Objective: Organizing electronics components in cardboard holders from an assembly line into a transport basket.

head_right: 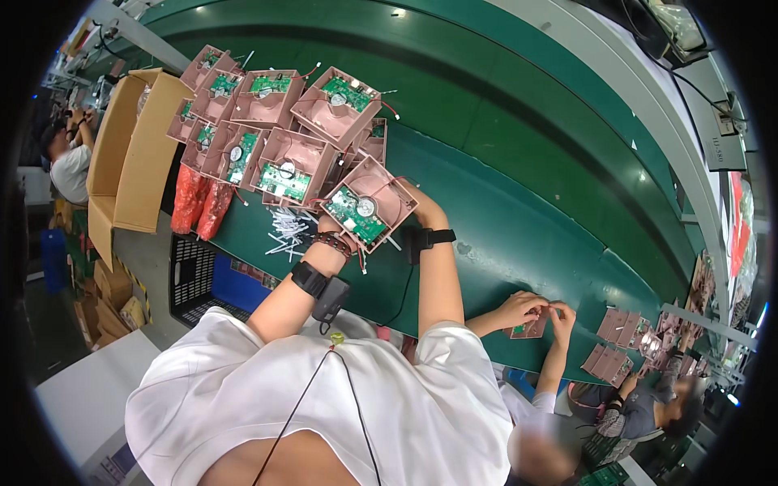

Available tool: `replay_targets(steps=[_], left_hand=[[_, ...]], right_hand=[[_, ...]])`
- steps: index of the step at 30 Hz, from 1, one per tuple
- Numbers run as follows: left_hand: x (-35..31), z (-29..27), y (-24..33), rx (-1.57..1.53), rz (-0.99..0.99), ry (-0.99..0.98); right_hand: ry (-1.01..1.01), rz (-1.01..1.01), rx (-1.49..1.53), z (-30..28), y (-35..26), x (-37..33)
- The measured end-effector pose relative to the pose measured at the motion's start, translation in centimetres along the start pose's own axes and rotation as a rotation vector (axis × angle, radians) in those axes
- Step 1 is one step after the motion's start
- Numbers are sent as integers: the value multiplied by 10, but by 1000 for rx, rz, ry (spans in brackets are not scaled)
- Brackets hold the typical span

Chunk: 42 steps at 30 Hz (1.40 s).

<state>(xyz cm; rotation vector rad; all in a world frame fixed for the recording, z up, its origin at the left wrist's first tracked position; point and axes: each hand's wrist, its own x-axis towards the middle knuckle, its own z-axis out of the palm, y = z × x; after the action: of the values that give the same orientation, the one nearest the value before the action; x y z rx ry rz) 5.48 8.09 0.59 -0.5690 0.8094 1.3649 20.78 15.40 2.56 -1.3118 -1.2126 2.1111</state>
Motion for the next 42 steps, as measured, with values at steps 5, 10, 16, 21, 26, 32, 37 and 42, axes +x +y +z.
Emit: replay_targets(steps=[5, 10, 16, 21, 26, 32, 37, 42], left_hand=[[-4, 3, -6, 38, -14, 23], [-36, 29, -13, 168, 3, 139], [-41, 10, -30, 63, -49, 25], [-70, -14, -27, 105, -121, 12], [-95, -61, -26, 71, -44, 110], [-144, -143, 20, -34, -21, 1], [-212, -237, 73, -190, -3, -7], [-265, -340, 114, -413, 177, -21]], right_hand=[[80, -67, 62, 11, -3, -17], [161, -124, 198, 11, 3, -49], [275, -214, 355, 13, 6, -91], [314, -266, 475, 34, 19, -126], [184, -190, 443, 70, 40, -151], [-32, -43, 323, 64, 131, -287], [-70, 80, 241, 244, 134, -178], [-85, 188, 187, 358, 169, -176]])
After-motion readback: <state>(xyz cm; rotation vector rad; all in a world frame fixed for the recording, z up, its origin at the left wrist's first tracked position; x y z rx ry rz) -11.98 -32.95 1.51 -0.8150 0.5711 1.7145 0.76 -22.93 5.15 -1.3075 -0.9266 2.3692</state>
